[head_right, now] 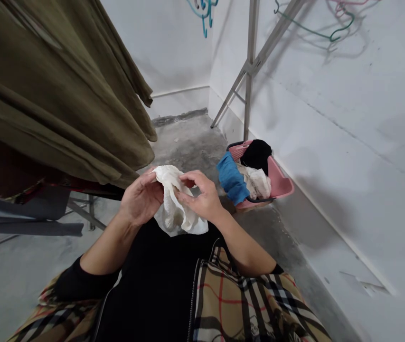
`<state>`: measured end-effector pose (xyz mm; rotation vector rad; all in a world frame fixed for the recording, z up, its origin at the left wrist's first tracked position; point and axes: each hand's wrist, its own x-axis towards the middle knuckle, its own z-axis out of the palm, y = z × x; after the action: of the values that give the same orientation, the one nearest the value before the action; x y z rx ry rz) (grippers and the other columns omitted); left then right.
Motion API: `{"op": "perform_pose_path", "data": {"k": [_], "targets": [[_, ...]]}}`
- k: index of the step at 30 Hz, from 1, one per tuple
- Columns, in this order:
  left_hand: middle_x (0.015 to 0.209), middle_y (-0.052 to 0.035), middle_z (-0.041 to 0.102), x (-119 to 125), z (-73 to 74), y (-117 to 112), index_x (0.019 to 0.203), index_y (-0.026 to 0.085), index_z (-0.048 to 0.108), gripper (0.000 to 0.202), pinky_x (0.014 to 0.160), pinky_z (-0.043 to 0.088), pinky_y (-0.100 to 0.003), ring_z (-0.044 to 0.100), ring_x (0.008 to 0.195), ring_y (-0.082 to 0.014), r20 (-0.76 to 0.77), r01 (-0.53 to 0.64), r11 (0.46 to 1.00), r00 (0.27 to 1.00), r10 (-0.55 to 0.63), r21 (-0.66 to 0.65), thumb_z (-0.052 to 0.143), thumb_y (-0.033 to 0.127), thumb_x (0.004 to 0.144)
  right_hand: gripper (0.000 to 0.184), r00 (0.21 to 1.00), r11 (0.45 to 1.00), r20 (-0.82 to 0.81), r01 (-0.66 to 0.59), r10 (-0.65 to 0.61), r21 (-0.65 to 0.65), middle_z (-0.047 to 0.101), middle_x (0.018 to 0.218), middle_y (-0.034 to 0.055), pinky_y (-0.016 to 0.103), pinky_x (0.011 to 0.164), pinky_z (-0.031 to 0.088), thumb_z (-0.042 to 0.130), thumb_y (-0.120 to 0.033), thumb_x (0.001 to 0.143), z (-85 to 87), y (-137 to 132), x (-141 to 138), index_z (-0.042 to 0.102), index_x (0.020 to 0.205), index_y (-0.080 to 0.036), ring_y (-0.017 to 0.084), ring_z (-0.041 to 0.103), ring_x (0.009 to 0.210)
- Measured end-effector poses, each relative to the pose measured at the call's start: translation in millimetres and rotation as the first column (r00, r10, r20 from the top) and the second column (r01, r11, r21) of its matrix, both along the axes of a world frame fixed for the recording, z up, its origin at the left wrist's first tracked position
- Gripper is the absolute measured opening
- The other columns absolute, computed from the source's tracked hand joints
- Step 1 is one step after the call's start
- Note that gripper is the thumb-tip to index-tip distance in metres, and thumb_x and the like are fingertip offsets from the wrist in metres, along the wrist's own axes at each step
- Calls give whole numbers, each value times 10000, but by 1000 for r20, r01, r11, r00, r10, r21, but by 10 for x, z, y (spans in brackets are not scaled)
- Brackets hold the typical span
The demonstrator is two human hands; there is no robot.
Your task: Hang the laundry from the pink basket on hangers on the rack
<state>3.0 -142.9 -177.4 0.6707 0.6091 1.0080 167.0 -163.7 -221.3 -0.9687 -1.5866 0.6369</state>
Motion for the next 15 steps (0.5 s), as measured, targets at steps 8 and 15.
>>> {"op": "perform_pose_path", "data": {"k": [8,15], "targets": [[693,11,560,38,-54,-48,799,153,615,271,577,431,-200,513,615,-97,-129,16,1000,992,-13,22,750,361,691,243,999,999,8,35,-35,15,676,923,44,261,722,531,552,-327,904,66,18,-102,630,1102,-210,133,626,782],[782,22,577,116,-168,-57,882,179,558,347,646,429,-199,517,681,-89,-356,-34,951,923,148,307,780,380,708,202,984,994,177,-9,-10,105,718,950,25,248,730,525,534,-271,898,165,129,-62,670,1041,-226,133,662,798]]}}
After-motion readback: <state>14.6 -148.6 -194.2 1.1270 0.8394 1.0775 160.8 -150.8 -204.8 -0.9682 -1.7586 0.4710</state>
